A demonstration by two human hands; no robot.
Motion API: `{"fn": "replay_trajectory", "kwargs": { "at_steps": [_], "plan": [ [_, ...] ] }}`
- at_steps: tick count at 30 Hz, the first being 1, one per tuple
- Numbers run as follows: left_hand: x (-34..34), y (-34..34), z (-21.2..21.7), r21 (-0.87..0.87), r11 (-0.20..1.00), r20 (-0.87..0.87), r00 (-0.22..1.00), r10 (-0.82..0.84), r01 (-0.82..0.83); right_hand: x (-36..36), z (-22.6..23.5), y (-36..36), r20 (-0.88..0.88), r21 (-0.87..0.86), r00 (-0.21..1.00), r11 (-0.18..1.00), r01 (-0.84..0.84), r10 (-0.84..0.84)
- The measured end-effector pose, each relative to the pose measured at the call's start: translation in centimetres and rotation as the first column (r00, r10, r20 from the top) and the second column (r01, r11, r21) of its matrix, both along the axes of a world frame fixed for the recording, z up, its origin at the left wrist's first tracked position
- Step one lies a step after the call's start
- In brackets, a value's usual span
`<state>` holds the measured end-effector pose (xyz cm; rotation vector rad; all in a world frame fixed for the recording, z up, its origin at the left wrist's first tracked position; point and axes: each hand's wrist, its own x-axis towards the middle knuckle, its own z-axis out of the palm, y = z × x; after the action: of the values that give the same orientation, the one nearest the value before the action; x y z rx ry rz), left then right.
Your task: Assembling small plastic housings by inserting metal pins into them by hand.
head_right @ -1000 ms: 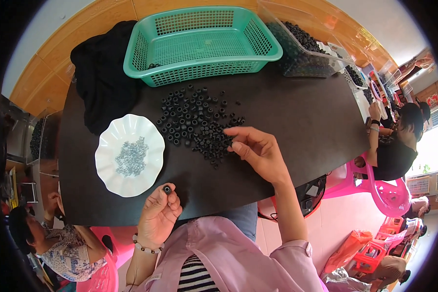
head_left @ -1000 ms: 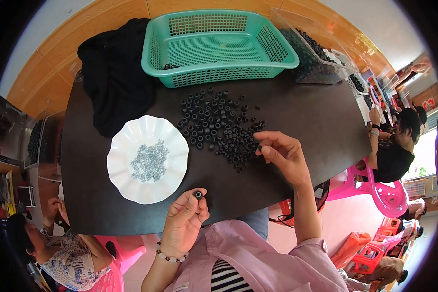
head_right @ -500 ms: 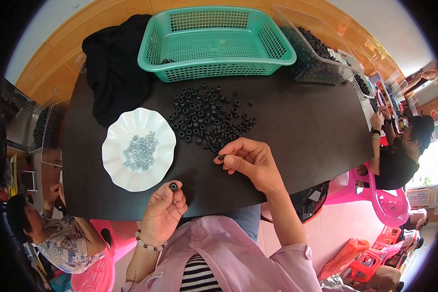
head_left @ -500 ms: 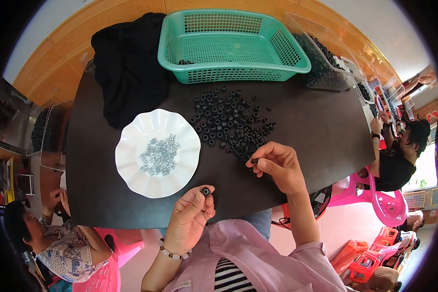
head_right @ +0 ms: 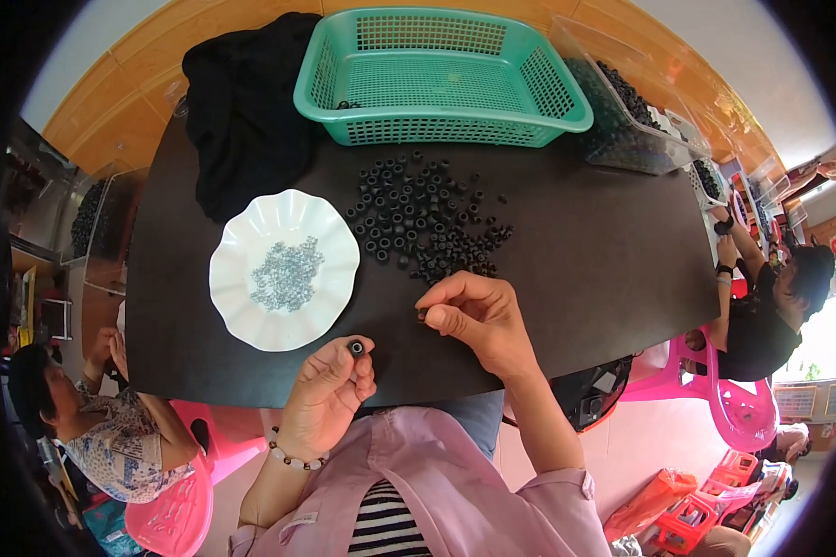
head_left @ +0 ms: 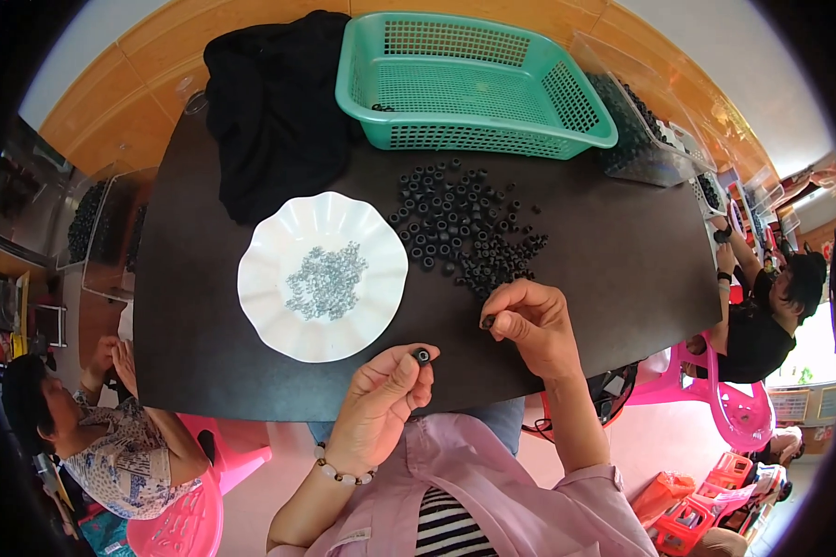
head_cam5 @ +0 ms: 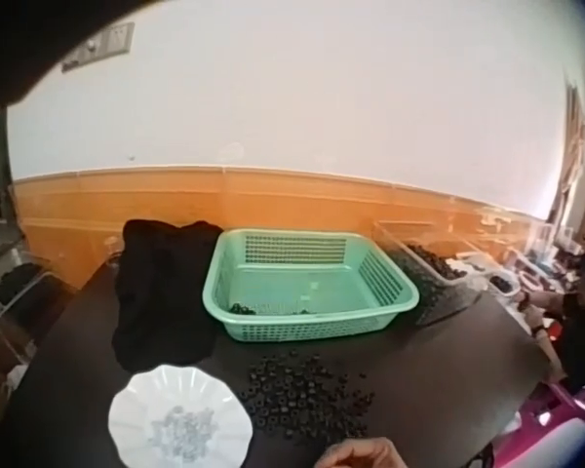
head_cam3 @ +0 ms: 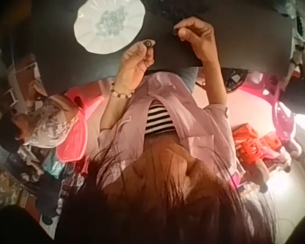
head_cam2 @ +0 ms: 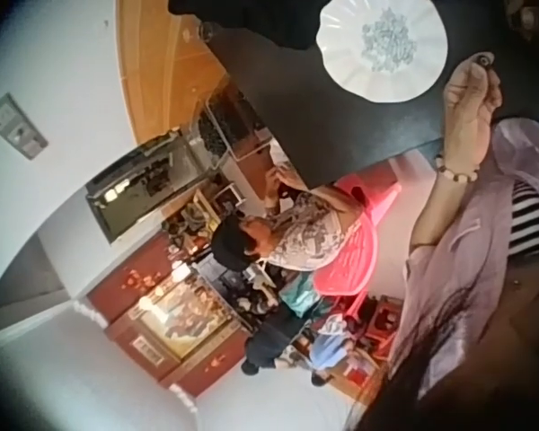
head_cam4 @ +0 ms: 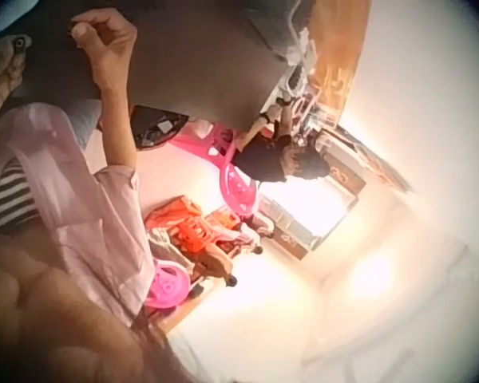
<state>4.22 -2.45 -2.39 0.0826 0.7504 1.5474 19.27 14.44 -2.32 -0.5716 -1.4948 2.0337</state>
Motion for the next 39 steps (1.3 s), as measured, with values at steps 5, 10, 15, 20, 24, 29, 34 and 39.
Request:
{"fn": "replay_trajectory", "kwargs": {
  "at_steps": [5,10,15,20,24,29,34,39],
  "plan": [
    [0.0,0.2,0.1,0.011,1.000,-0.047,0.999,-0.016,0.016,-1.3,1.2,-1.6,-0.018,0.089,1.000,0.996,0.001,0.000],
    [0.0,0.3,0.2,0.030,0.998,-0.073,0.996,-0.049,0.051,-2.0,1.7,-2.5,-0.011,0.165,1.000,0.986,0.013,-0.011],
    [-0.1,0.1,-0.3,0.042,0.998,-0.066,0.997,-0.044,0.047,-2.3,1.5,-2.8,-0.031,0.276,0.999,0.961,-0.002,0.011],
    [-0.2,0.0,-0.5,0.037,0.998,-0.083,0.995,-0.047,0.050,-2.5,1.4,-2.8,-0.011,0.334,1.000,0.942,-0.024,0.030],
    [-0.3,-0.1,-0.5,0.045,0.998,-0.112,0.993,-0.041,0.046,-2.6,1.5,-2.8,-0.004,0.384,0.999,0.923,-0.036,0.040],
    [-0.4,-0.1,-0.7,0.049,0.998,-0.133,0.990,-0.040,0.047,-2.6,1.4,-2.7,0.028,0.411,0.998,0.910,-0.057,0.050],
    [-0.6,-0.2,-0.8,0.063,0.997,-0.214,0.977,-0.026,0.041,-2.7,1.7,-2.6,0.066,0.434,0.997,0.898,-0.075,0.051],
    [-1.2,-0.1,-0.4,0.078,0.996,-0.324,0.946,-0.023,0.051,-2.6,1.9,-2.4,0.135,0.346,0.983,0.923,-0.167,0.127]
  ]
}}
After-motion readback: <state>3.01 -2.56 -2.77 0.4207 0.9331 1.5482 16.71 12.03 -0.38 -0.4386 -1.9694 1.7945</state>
